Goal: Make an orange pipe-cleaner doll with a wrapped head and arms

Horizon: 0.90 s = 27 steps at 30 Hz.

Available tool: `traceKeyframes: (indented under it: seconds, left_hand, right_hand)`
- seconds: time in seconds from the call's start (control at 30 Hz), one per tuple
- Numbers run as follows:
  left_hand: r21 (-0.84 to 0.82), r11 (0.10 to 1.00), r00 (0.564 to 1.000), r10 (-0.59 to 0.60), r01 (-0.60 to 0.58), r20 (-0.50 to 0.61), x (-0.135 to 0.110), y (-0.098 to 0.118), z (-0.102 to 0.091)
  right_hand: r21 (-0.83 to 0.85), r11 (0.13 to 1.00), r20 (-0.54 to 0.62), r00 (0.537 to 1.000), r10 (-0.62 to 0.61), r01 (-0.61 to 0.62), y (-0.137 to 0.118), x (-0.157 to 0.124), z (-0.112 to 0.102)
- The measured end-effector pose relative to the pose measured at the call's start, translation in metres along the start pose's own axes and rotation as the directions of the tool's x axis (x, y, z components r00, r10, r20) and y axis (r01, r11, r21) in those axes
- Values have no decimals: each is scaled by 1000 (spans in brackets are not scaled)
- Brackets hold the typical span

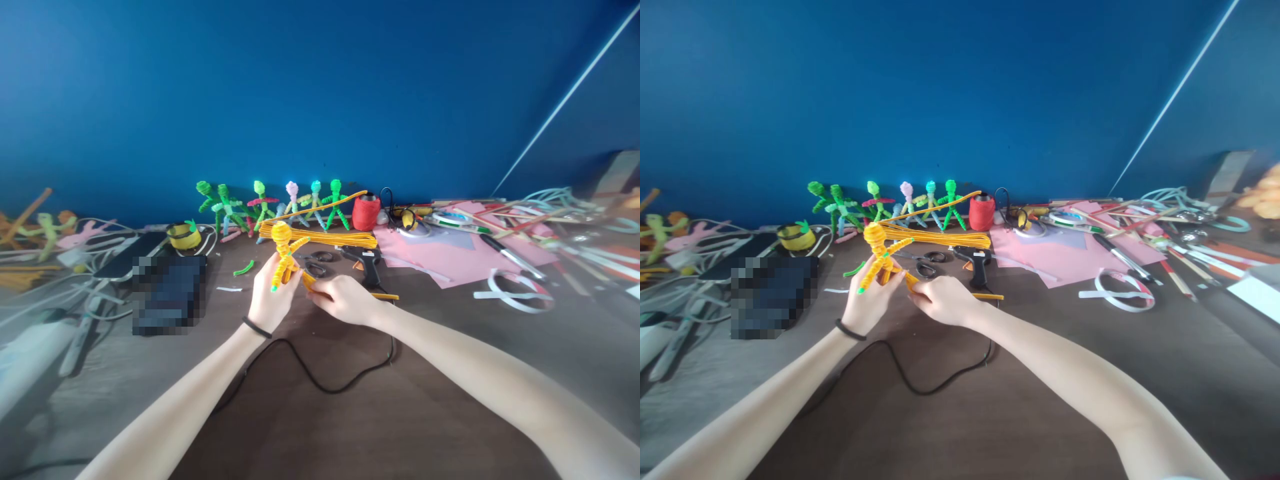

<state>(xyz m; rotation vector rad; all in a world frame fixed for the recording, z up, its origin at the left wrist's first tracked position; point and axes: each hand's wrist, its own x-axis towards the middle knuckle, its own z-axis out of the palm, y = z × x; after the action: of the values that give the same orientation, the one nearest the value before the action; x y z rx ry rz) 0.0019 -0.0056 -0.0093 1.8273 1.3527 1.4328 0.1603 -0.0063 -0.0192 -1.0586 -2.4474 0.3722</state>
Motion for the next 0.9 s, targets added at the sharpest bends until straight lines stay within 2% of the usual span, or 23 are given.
traceKeyframes:
  seconds: [0.3,0.43,0.67,0.77,0.9]
  left_hand:
    - [-5,1000,984,8,-7,176,4,-9,-2]
    - [-31,999,965,-25,34,260,6,-9,-1]
    - [-60,993,947,-79,102,312,6,3,-3]
    - [-168,970,936,-113,176,333,5,8,-2]
    - [-324,903,930,-174,282,325,4,12,-1]
  right_hand:
    - [-19,997,-117,991,68,-71,2,-1,-3]
    - [75,991,-168,978,123,-112,5,0,-5]
    - [252,950,-230,942,245,-185,11,5,-8]
    - [283,941,-207,946,251,-187,12,6,-7]
    - [351,917,-53,974,220,-188,16,7,-7]
